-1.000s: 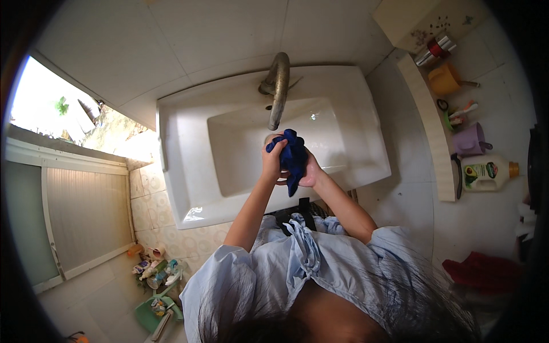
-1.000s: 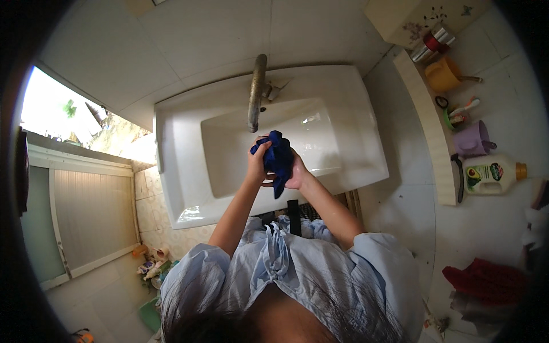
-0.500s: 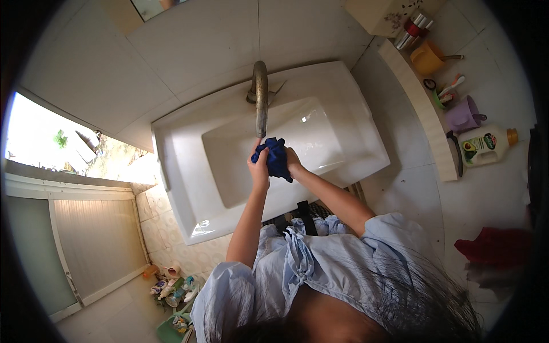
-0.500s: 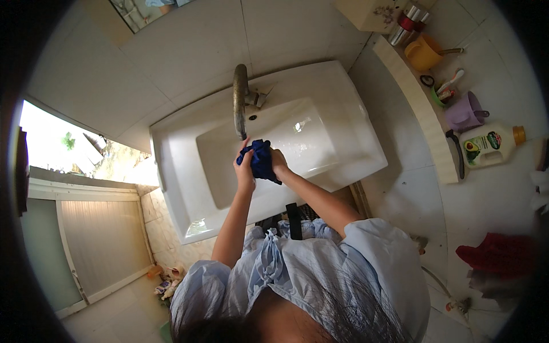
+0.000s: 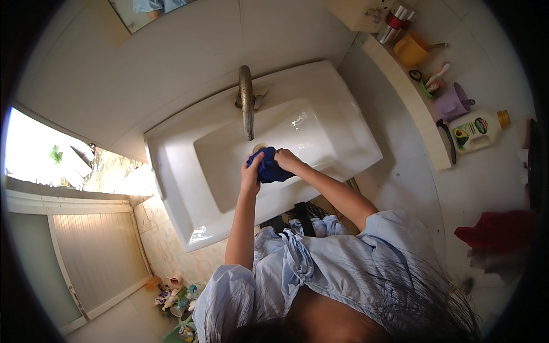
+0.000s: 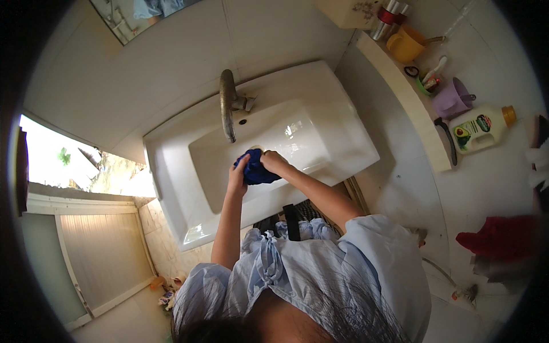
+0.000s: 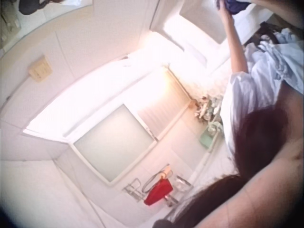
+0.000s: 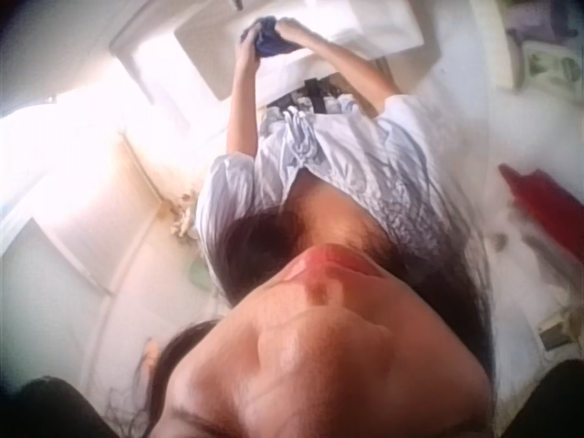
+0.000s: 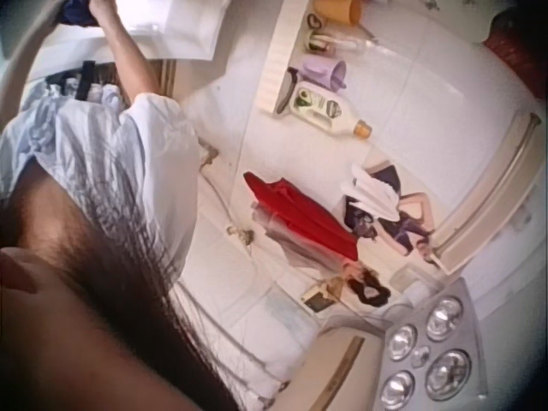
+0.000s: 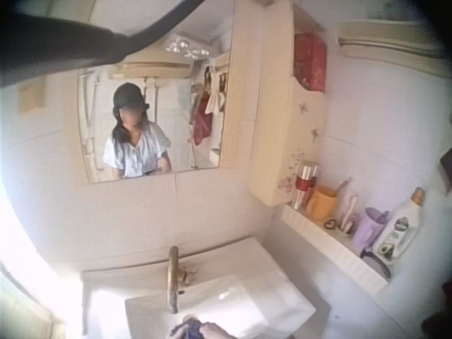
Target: The person cleans a bathroom sink and the surrounding wall tiles using a cloth, first rinsing the cloth under the faucet and then wiping the interior and rim of the sink before scrubbing the adjacent wall.
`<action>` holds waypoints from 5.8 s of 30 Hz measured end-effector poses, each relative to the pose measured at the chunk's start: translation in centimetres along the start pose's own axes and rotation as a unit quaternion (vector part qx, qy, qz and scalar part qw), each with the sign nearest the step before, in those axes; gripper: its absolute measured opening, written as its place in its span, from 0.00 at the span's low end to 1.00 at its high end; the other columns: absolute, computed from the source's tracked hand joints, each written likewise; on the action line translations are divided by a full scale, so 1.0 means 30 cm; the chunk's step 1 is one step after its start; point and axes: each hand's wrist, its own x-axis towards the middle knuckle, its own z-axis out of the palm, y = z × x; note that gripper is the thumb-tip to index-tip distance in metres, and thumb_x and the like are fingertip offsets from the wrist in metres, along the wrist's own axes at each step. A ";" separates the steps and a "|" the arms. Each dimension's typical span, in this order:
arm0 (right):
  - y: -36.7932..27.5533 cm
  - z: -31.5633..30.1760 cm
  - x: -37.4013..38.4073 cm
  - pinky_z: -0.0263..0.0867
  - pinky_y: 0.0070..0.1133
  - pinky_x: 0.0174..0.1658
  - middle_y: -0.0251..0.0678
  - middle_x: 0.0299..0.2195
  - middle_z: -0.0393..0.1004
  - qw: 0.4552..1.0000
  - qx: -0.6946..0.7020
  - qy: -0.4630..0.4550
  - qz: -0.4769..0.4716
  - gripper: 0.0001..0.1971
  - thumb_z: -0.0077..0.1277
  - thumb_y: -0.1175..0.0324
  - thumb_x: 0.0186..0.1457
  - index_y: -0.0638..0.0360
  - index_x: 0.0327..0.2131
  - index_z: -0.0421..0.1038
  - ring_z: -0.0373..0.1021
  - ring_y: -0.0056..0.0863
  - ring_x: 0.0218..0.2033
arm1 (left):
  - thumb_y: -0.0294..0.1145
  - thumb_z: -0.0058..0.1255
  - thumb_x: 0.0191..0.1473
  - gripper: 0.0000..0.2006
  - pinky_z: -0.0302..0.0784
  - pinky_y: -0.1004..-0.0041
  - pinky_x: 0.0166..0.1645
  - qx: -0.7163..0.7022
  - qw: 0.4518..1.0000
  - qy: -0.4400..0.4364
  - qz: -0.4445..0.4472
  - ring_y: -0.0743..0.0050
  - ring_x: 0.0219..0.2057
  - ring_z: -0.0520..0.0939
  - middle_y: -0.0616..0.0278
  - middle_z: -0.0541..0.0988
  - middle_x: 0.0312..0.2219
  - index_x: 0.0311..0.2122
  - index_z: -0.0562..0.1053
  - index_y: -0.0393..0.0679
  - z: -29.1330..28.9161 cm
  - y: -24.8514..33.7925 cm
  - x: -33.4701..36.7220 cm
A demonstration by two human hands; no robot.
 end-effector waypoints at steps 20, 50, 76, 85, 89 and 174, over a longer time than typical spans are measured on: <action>-0.413 -0.422 -0.103 0.67 0.18 0.35 0.31 0.32 0.71 0.499 0.824 -0.062 0.261 0.19 0.41 0.53 0.51 0.56 0.39 0.66 0.69 0.20 0.30 | 0.29 0.41 0.49 0.13 0.64 0.71 0.44 0.363 0.827 0.147 0.403 0.58 0.37 0.72 0.51 0.65 0.44 0.42 0.67 0.39 0.093 -0.035 -0.016; -0.242 -0.368 -0.150 0.60 0.17 0.32 0.29 0.23 0.68 0.646 0.717 0.100 0.243 0.13 0.46 0.55 0.49 0.55 0.23 0.66 0.64 0.17 0.26 | 0.48 0.42 0.50 0.30 0.65 0.56 0.47 -0.013 0.972 -0.089 -0.217 0.57 0.47 0.67 0.53 0.60 0.48 0.54 0.49 0.45 -0.043 -0.086 -0.005; -0.267 -0.766 -0.239 0.60 0.11 0.33 0.26 0.26 0.66 0.789 0.584 0.099 0.165 0.11 0.42 0.61 0.54 0.59 0.31 0.65 0.63 0.12 0.28 | 0.36 0.31 0.53 0.13 0.71 0.61 0.40 -0.123 0.968 -0.065 -0.210 0.65 0.35 0.74 0.60 0.71 0.36 0.39 0.65 0.44 -0.118 -0.229 0.092; -0.331 -0.877 -0.227 0.59 0.11 0.34 0.25 0.25 0.67 0.774 0.605 0.126 0.140 0.11 0.44 0.61 0.52 0.59 0.30 0.66 0.63 0.12 0.27 | 0.42 0.38 0.51 0.19 0.65 0.72 0.41 0.352 0.933 0.079 0.003 0.67 0.36 0.72 0.53 0.72 0.34 0.41 0.64 0.36 -0.051 -0.203 0.060; -0.315 -0.893 -0.236 0.60 0.14 0.29 0.29 0.22 0.67 0.860 0.482 0.158 0.059 0.10 0.47 0.64 0.50 0.61 0.26 0.63 0.64 0.16 0.24 | 0.36 0.41 0.51 0.16 0.61 0.73 0.48 0.318 0.909 -0.102 0.247 0.66 0.44 0.68 0.54 0.70 0.39 0.43 0.65 0.38 0.118 -0.050 -0.005; -0.165 -0.986 -0.251 0.59 0.13 0.39 0.27 0.33 0.68 0.700 0.704 0.010 0.121 0.14 0.44 0.57 0.51 0.55 0.37 0.65 0.64 0.15 0.34 | 0.29 0.50 0.41 0.24 0.60 0.74 0.51 0.316 0.895 -0.266 0.169 0.67 0.48 0.67 0.56 0.67 0.46 0.48 0.62 0.37 0.150 0.161 0.005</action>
